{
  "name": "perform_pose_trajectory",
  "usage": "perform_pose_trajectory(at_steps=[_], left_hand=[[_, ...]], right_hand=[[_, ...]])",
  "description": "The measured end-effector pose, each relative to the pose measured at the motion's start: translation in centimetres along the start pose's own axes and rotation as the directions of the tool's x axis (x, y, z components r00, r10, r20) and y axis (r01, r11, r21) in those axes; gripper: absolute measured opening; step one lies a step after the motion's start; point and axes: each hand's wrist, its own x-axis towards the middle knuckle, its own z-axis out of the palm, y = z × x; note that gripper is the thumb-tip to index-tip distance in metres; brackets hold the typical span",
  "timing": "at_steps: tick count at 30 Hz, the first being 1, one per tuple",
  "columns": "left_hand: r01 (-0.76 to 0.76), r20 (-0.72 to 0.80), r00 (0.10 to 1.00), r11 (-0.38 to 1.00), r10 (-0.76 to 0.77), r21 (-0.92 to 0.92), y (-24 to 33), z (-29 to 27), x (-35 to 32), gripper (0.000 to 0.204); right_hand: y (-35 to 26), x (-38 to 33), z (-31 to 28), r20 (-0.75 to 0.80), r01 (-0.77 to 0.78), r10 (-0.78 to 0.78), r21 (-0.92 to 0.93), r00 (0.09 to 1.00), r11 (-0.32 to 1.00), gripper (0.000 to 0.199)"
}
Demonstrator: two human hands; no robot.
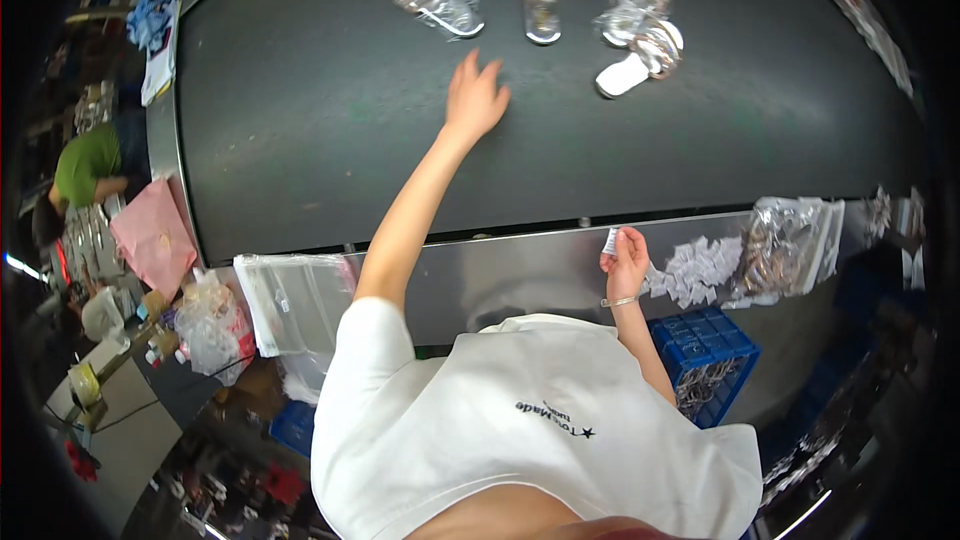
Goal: The person retrieves clear plastic bags from a blue crate and places them on a table. They then pick up pairs of sandals, place them inside the bags, and seal them. The person repeats this process for multiple pairs of sandals, stacking the packaged items on the table.
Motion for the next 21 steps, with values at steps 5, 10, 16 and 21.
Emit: perform_pose_trajectory(at_steps=[5, 10, 16, 21], left_hand=[[0.034, -0.159, 0.987, 0.965, 0.008, 0.261, -0.3, 1.8, 9.8, 0.056], [0.293, -0.284, 0.934, 0.918, -0.216, 0.268, -7.9, 2.5, 10.8, 0.049], [0.141, -0.229, 0.968, 0.979, -0.105, 0.148, -9.8, 1.4, 1.7, 0.031], [0.332, -0.209, 0.909, 0.929, -0.361, -0.161, -4.3, -5.0, -11.2, 0.028]], right_hand=[[-1.6, 5.3, 6.7, 0.094, 0.041, -0.031, -0.106, 0.995, 0.993, 0.014], [-5.0, 19.1, 14.2, 0.187, 0.328, -0.283, -0.291, 0.941, 0.899, 0.018], [-4.9, 31.5, 25.0, 0.122, 0.241, -0.375, -0.927, 0.919, 0.288, 0.045], [-5.2, 35.8, 23.1, 0.194, 0.264, -0.193, -0.843, 0.962, 0.469, 0.073]])
